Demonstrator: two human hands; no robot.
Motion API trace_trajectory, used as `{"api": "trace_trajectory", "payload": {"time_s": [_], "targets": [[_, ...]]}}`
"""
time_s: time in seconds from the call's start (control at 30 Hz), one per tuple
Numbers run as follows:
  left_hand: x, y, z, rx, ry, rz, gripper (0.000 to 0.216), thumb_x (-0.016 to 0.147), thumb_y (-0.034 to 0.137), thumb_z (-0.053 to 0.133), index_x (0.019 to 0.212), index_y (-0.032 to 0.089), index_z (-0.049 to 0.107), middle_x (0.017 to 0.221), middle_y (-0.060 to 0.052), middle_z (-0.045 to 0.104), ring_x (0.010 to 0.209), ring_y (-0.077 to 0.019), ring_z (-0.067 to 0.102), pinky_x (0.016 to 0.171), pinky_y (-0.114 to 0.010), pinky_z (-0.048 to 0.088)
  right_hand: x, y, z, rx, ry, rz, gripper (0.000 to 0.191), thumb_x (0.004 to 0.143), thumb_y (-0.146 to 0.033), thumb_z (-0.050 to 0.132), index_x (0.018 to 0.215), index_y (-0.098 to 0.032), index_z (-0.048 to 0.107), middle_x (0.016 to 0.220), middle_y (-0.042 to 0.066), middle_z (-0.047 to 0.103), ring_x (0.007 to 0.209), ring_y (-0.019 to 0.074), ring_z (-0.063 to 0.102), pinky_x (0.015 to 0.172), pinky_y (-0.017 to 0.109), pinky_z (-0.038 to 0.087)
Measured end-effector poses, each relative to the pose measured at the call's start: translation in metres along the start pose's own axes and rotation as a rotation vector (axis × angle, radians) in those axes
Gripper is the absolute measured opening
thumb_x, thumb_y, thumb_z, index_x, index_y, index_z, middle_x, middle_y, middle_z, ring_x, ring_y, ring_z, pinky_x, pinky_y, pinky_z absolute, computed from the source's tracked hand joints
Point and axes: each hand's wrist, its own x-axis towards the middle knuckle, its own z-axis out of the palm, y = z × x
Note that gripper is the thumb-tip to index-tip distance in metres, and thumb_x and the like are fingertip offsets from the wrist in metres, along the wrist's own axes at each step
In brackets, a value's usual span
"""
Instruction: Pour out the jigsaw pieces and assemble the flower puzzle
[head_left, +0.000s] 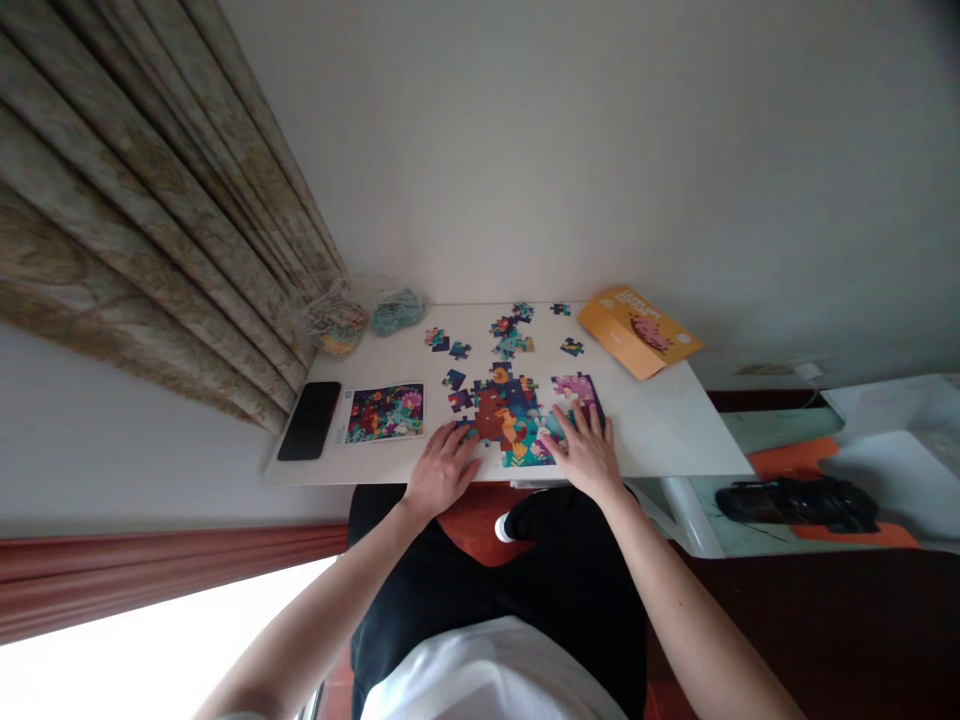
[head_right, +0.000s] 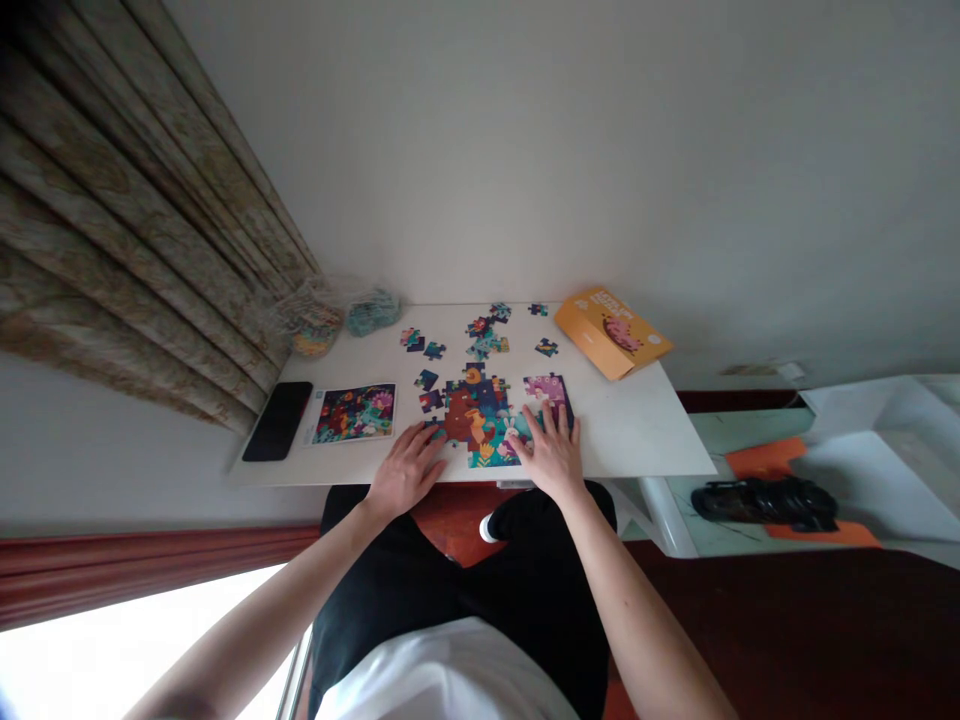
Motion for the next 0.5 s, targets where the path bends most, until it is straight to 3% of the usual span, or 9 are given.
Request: {"api": "trace_trajectory", "payload": {"time_s": [0.5], "targets": [[0.0015,0.0053,-0.0008,0.028,-0.017,0.028,0.038,0.103,0.034,0.055,0.138,0.025,0.066,0.141,-0.012,0.062,0.142,-0.0367,0.046,0.115,-0.058,0.047,0.0021,0.0023,0.0022,-0.016,-0.067,-0.006,0.069,0.103,-0.065,0.038,0.161,-0.027,0.042,0.169,0.015,0.035,0.154,0.0422,0.032,0.119,0.074,0.025]]}}
